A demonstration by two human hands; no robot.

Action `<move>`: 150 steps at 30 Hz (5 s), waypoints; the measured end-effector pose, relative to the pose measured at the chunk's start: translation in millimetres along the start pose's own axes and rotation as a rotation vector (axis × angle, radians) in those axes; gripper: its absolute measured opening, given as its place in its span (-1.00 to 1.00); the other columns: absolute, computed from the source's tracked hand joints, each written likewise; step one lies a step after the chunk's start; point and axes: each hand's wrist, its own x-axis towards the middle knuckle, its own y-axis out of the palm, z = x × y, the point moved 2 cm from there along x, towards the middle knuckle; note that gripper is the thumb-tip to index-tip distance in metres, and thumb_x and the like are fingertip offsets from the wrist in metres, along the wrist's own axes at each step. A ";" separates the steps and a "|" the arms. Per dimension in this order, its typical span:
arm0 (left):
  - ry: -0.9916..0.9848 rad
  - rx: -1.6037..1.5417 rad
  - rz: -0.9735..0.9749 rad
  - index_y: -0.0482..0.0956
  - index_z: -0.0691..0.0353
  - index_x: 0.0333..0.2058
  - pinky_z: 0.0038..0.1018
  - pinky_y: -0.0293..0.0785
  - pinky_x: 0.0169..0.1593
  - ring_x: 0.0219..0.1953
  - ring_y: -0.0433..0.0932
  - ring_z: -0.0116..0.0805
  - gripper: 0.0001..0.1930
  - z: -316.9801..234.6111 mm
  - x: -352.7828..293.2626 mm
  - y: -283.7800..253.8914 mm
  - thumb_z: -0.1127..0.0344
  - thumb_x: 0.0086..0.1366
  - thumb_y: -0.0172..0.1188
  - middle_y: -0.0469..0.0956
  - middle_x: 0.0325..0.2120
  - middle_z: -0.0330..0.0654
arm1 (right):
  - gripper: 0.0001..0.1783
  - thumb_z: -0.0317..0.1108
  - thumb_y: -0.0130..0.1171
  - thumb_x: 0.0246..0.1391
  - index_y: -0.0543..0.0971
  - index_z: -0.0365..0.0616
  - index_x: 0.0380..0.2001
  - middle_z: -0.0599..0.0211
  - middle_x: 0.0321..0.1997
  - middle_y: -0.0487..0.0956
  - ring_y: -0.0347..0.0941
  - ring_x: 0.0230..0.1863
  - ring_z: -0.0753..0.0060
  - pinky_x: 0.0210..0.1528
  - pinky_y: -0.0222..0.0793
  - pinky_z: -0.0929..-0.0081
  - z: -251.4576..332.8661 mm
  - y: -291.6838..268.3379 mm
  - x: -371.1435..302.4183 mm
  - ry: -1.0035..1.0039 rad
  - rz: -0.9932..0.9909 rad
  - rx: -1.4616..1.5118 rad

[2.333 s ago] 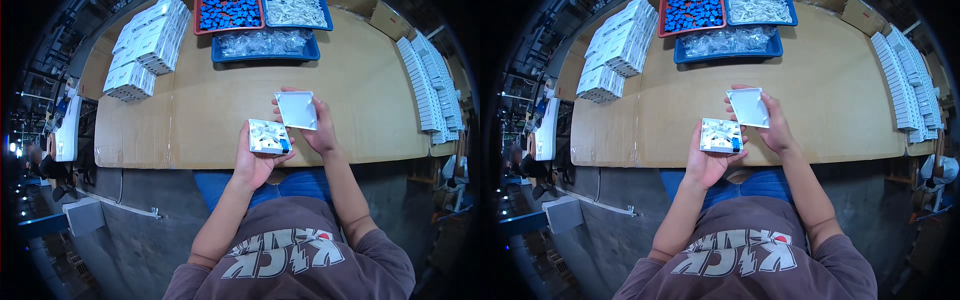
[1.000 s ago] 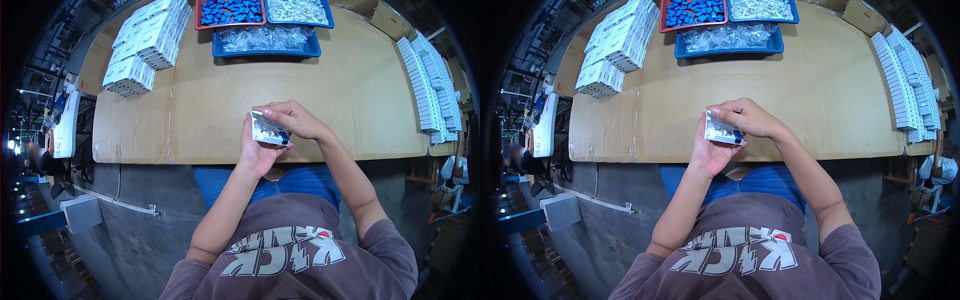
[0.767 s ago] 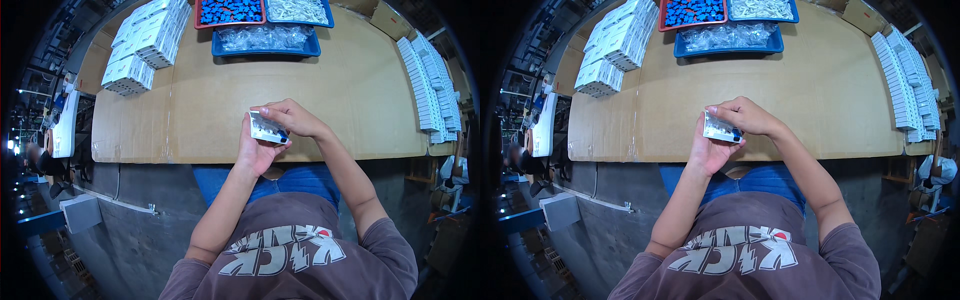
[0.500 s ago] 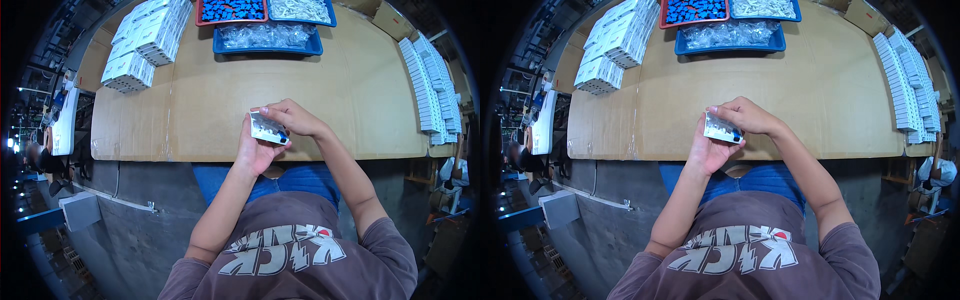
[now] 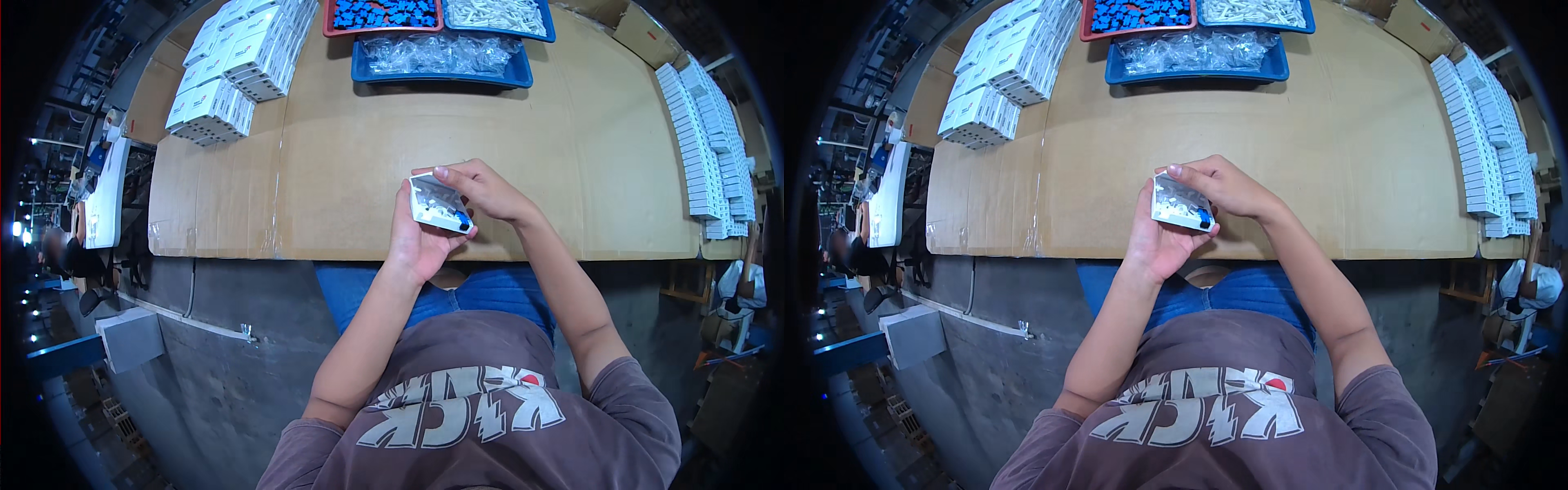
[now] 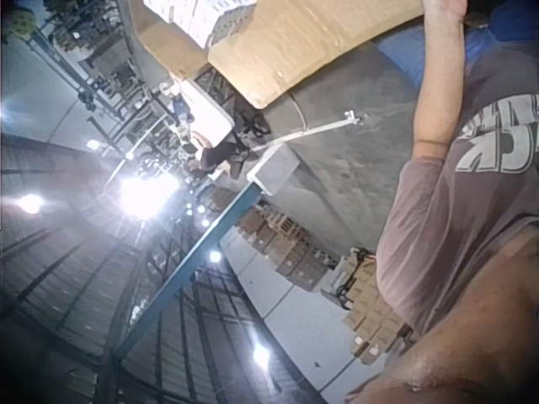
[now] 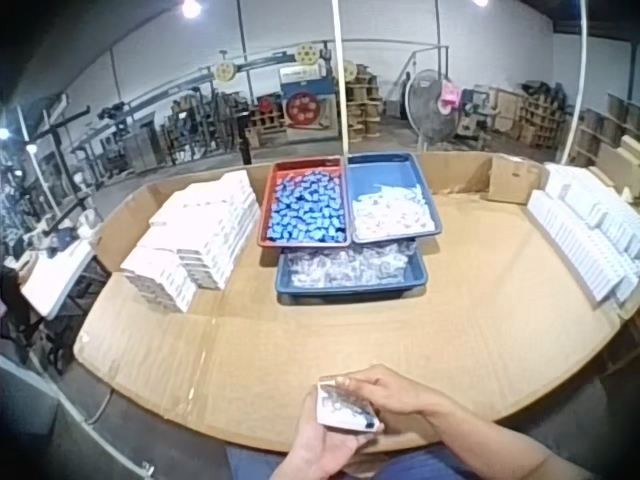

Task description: Assemble product pieces from individual sorting trays, fit components into placeholders, and fold cardboard boxes to complete final packaged goods.

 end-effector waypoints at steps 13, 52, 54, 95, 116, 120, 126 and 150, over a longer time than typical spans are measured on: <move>0.050 0.010 -0.048 0.38 0.03 0.28 -0.01 0.55 0.11 0.13 0.52 -0.09 -0.35 1.8 -1.9 9.0 -0.32 0.55 -0.28 0.48 0.16 -0.10 | -0.42 0.04 0.00 0.50 0.57 -0.21 0.28 0.21 0.13 0.66 0.53 0.14 0.43 0.24 0.43 0.39 -6.3 10.3 -4.1 -0.173 -0.041 0.068; -0.074 0.009 -0.036 0.32 0.04 0.34 0.06 0.49 0.21 0.22 0.48 -0.08 -0.31 4.3 5.3 -5.2 -0.36 0.57 -0.30 0.45 0.23 -0.06 | -0.50 -0.07 0.09 0.48 0.61 -0.23 0.23 0.17 0.23 0.63 0.53 0.15 0.38 0.26 0.42 0.36 -2.2 14.2 -15.2 -0.108 -0.026 -0.115; -0.066 0.005 -0.025 0.32 0.04 0.34 0.07 0.49 0.21 0.23 0.48 -0.08 -0.31 5.1 5.3 -7.8 -0.36 0.56 -0.30 0.45 0.23 -0.06 | -0.48 -0.06 0.09 0.47 0.59 -0.23 0.25 0.16 0.27 0.61 0.52 0.19 0.35 0.28 0.40 0.35 -3.1 17.9 -19.1 -0.094 -0.019 -0.077; 0.607 0.836 0.165 0.50 0.37 0.26 -0.42 0.52 0.17 0.08 0.57 -0.40 -0.51 1.3 -45.8 26.7 0.29 0.44 0.33 0.62 0.05 -0.13 | -0.68 -0.39 0.40 0.24 0.62 -0.30 0.00 0.38 -0.14 0.67 0.55 -0.11 0.65 -0.02 0.48 0.59 -0.2 14.2 -78.4 -0.273 -0.334 0.465; 0.866 0.829 0.022 0.27 0.28 0.40 -0.34 0.38 0.30 0.27 0.42 -0.31 -0.37 -5.8 -27.5 13.8 0.37 0.41 0.25 0.37 0.29 0.03 | -0.36 -0.60 0.48 0.03 0.42 -0.26 0.16 0.29 0.00 0.58 0.54 0.09 0.49 0.20 0.49 0.49 11.5 13.9 -67.9 -0.420 -0.529 0.401; 0.844 1.029 0.098 0.38 0.33 0.33 -0.33 0.40 0.29 0.20 0.49 -0.31 -0.33 -11.8 -36.1 26.1 0.38 0.29 0.44 0.53 0.16 -0.05 | -0.25 -0.57 0.53 0.01 0.38 -0.26 0.24 0.29 -0.03 0.63 0.60 0.01 0.49 0.12 0.55 0.56 19.5 15.5 -75.7 -0.365 -0.496 0.330; 0.722 0.786 0.135 0.54 0.37 0.18 -0.36 0.48 0.26 0.13 0.58 -0.30 -0.57 -9.0 -36.7 21.1 0.49 0.36 0.36 0.62 0.07 -0.07 | -0.41 -0.53 0.54 0.01 0.53 -0.28 0.12 0.24 -0.02 0.65 0.57 0.09 0.44 0.17 0.52 0.45 9.4 15.2 -74.3 -0.389 -0.426 0.458; 0.766 1.109 0.149 0.64 0.35 0.03 -0.39 0.56 0.16 0.03 0.68 -0.32 -0.59 -17.8 -51.5 24.3 0.46 0.21 0.49 0.73 -0.05 -0.06 | -0.68 -0.52 0.50 -0.01 0.69 -0.24 -0.13 0.21 -0.09 0.75 0.67 0.00 0.31 0.08 0.54 0.39 17.6 5.0 -85.9 -0.473 -0.382 -0.080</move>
